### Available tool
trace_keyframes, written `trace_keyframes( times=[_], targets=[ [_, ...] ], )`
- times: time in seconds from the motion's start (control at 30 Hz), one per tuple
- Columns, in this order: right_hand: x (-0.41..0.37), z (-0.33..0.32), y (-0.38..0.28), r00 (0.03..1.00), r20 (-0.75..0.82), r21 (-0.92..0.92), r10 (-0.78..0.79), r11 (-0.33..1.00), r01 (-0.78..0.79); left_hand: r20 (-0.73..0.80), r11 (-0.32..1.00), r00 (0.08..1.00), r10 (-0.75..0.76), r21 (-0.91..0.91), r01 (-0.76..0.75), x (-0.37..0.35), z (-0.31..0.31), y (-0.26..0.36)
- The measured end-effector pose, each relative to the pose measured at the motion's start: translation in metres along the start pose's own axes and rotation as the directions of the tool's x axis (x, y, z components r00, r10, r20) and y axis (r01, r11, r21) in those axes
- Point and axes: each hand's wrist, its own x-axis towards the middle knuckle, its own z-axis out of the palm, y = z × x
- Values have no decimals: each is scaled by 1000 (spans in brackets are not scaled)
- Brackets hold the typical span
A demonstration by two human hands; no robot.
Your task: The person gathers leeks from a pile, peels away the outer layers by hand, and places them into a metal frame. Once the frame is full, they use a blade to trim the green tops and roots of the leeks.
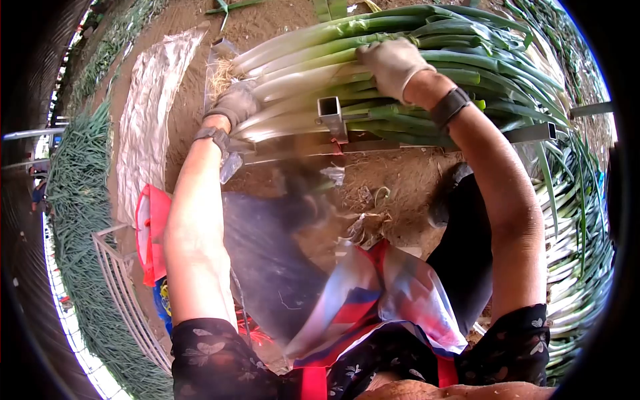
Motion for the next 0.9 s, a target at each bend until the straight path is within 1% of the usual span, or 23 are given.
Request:
trace_keyframes(
  times=[0.03,0.07,0.1,0.13,0.17,0.23,0.27,0.3,0.33,0.37,0.4,0.47,0.5,0.53,0.57,0.6,0.63,0.67,0.7,0.77,0.8,0.87,0.9],
  targets=[
    [2,-4,-1,993,-4,96,122,988,-121,84,992,990,-112,-52,117,-10,-26,24],
    [2,9,5,980,-178,47,87,996,-80,92,984,983,-157,-71,164,-12,-29,22],
    [2,16,5,969,-238,17,65,998,-63,99,974,975,-201,-90,210,-11,-30,19],
    [1,20,5,954,-297,-16,42,999,-49,106,961,964,-242,-110,253,-14,-43,28],
    [0,24,6,934,-357,-1,-10,1000,10,155,924,931,-331,-146,353,-21,-56,38],
    [-2,31,5,874,-475,21,-108,991,133,149,899,935,-321,-262,350,-29,-59,32],
    [-1,32,8,857,-504,25,-107,990,138,144,882,937,-317,-318,347,-32,-60,29],
    [0,31,10,841,-532,30,-104,989,141,135,899,938,-319,-271,344,-33,-61,30],
    [1,31,10,823,-559,35,-101,989,145,58,927,952,-300,-217,305,-34,-57,27],
    [2,33,7,826,-557,-29,-87,996,86,-16,950,961,-275,-160,269,-34,-52,25],
    [3,33,4,861,-503,-69,-77,996,48,-90,967,966,-242,-98,233,-33,-46,23],
    [6,31,-1,920,-389,-156,-40,988,-23,-103,965,961,-258,18,261,-20,-28,13],
    [9,30,-2,939,-341,-171,-33,985,-27,-113,953,955,-276,96,287,-9,-8,0],
    [11,31,1,950,-310,-148,-32,989,-15,-126,934,948,-292,176,311,-4,-4,0],
    [14,34,3,960,-279,-123,-32,992,-2,-14,921,954,-299,257,292,0,-1,0],
    [15,35,5,968,-250,-96,-34,995,10,88,916,942,-324,280,289,-2,-7,9],
    [14,32,0,983,-184,-98,-9,995,-9,188,910,918,-348,302,283,-7,-16,22],
    [14,30,-1,981,-193,-123,-28,992,4,282,905,884,-372,322,278,-11,-26,34],
    [14,31,-2,978,-201,-149,-46,989,16,322,908,876,-359,336,249,-11,-32,39],
    [18,36,-3,981,-187,-196,-53,980,15,172,883,903,-393,344,319,-4,-15,36],
    [21,38,-3,964,-255,-193,-73,981,24,95,871,910,-403,345,350,2,-3,30],
    [16,50,-3,925,-368,-192,-99,981,28,-26,688,936,-351,670,277,17,24,22],
    [18,54,-7,972,-231,-125,-48,992,19,118,664,913,-391,723,191,26,40,1]
  ],
)
